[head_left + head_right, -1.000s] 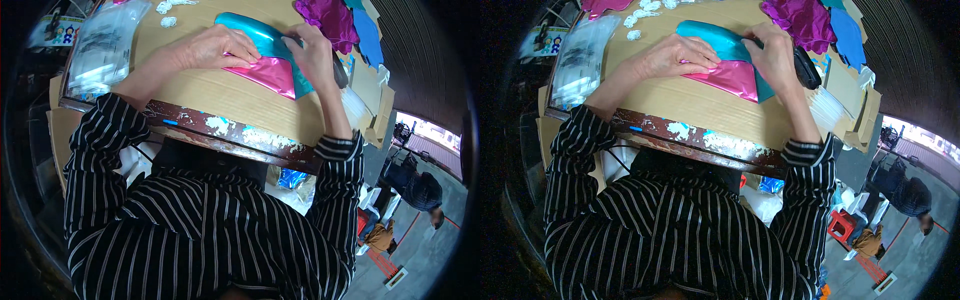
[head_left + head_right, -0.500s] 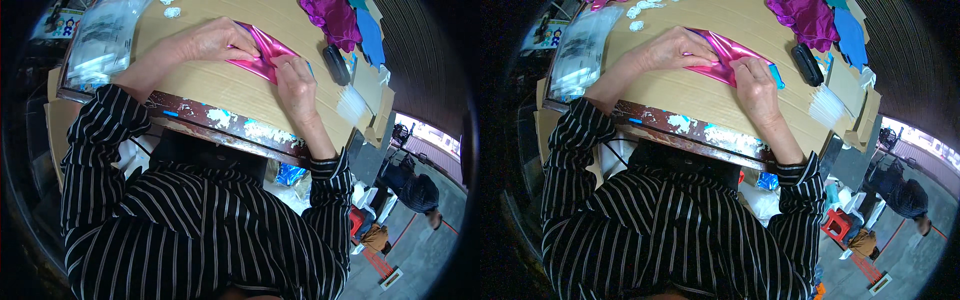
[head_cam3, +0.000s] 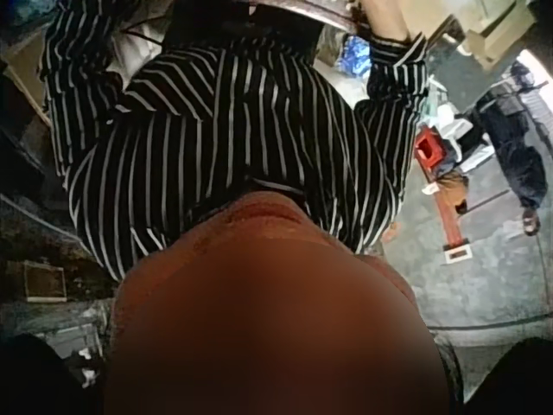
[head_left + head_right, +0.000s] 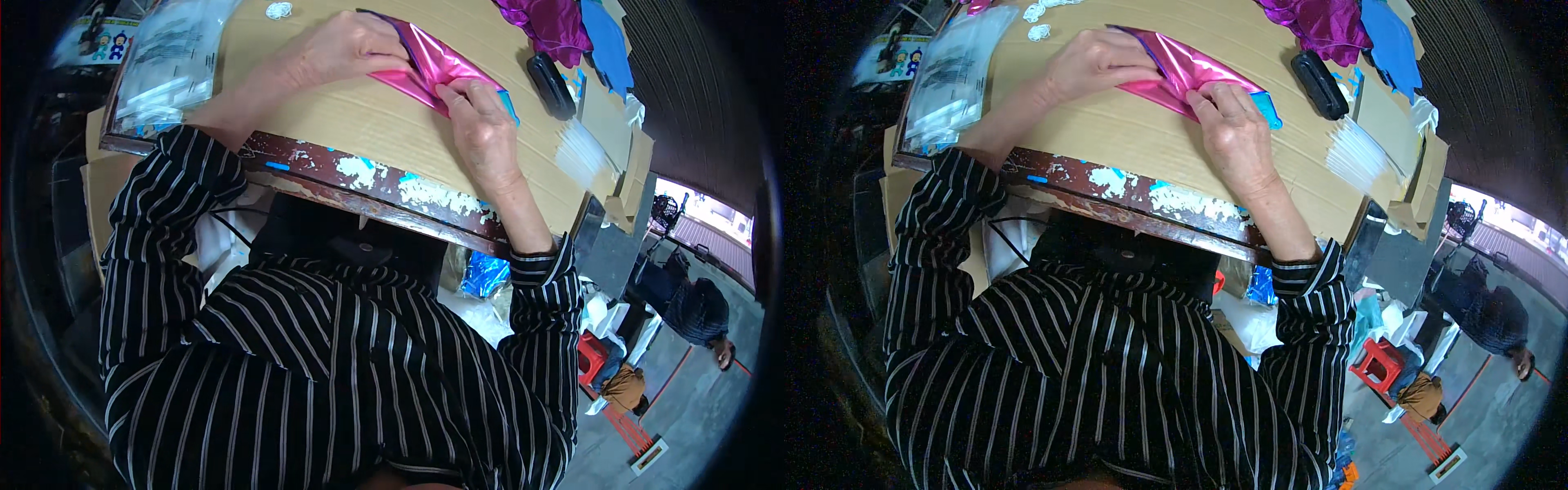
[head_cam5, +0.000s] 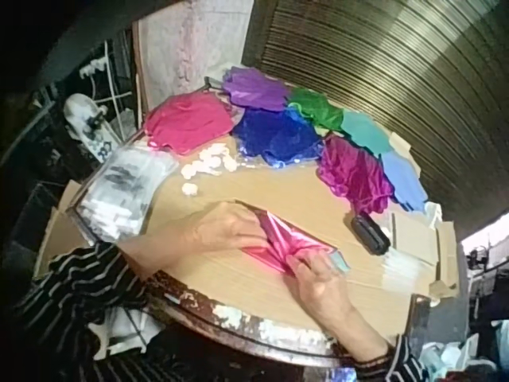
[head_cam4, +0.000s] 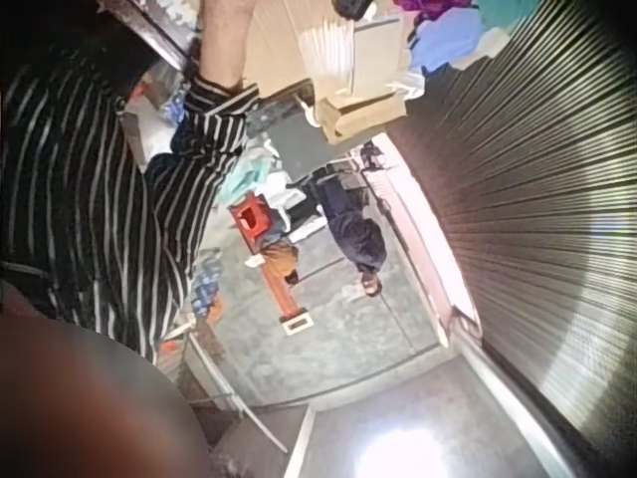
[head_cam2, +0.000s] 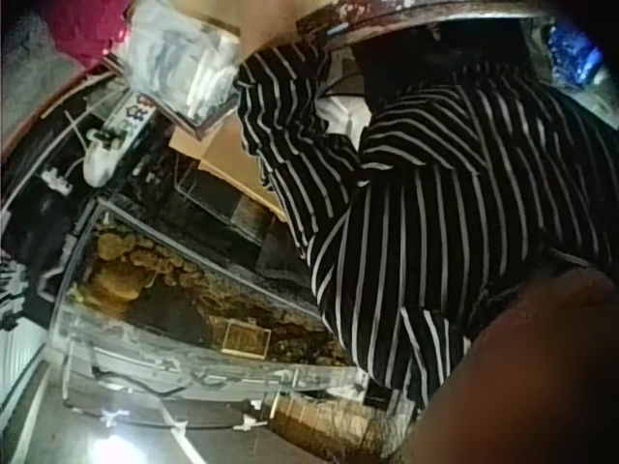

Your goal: Folding and packaging colorful plastic sheets into plastic sleeves with cardboard backings and labels.

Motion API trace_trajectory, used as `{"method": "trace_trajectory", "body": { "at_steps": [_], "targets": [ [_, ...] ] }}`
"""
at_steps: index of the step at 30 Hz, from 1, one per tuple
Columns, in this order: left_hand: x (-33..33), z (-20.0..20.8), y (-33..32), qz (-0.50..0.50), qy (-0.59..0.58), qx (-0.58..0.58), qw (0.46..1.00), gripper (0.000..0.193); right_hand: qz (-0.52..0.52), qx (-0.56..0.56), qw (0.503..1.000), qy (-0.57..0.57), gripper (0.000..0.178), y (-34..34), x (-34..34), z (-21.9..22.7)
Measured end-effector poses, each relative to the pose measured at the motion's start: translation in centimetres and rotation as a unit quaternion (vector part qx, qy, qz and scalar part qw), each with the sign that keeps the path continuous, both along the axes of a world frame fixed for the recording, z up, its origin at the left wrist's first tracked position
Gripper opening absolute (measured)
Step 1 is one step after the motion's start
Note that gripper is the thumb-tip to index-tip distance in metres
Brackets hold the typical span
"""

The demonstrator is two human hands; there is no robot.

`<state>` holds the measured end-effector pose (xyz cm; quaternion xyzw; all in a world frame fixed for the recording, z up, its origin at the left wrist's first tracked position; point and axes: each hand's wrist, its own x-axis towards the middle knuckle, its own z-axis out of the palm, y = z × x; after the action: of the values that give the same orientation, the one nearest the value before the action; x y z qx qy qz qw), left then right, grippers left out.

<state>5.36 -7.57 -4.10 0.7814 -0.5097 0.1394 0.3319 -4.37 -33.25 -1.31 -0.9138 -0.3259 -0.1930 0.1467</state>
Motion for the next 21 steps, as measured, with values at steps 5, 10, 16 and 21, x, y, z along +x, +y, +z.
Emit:
{"method": "trace_trajectory", "body": {
  "at_steps": [5,10,16,21],
  "targets": [
    [-1.5,-0.7,0.5,0.118,-0.022,-0.044,0.992,0.018,0.004,-0.055,0.998,-0.019,0.035,0.0,-0.4,0.2],
    [-1.5,-0.6,0.4,0.117,-0.034,-0.04,0.992,0.017,0.021,-0.071,0.997,-0.03,0.038,-0.1,-0.6,0.0],
    [-1.6,-0.5,0.5,0.105,-0.017,-0.036,0.994,0.016,0.015,-0.072,0.997,-0.018,0.039,-0.1,-1.1,0.1],
    [-1.9,-0.4,0.1,0.11,-0.064,-0.055,0.99,0.016,0.004,-0.087,0.996,-0.009,0.04,0.1,-1.5,0.4]
  ]
}}
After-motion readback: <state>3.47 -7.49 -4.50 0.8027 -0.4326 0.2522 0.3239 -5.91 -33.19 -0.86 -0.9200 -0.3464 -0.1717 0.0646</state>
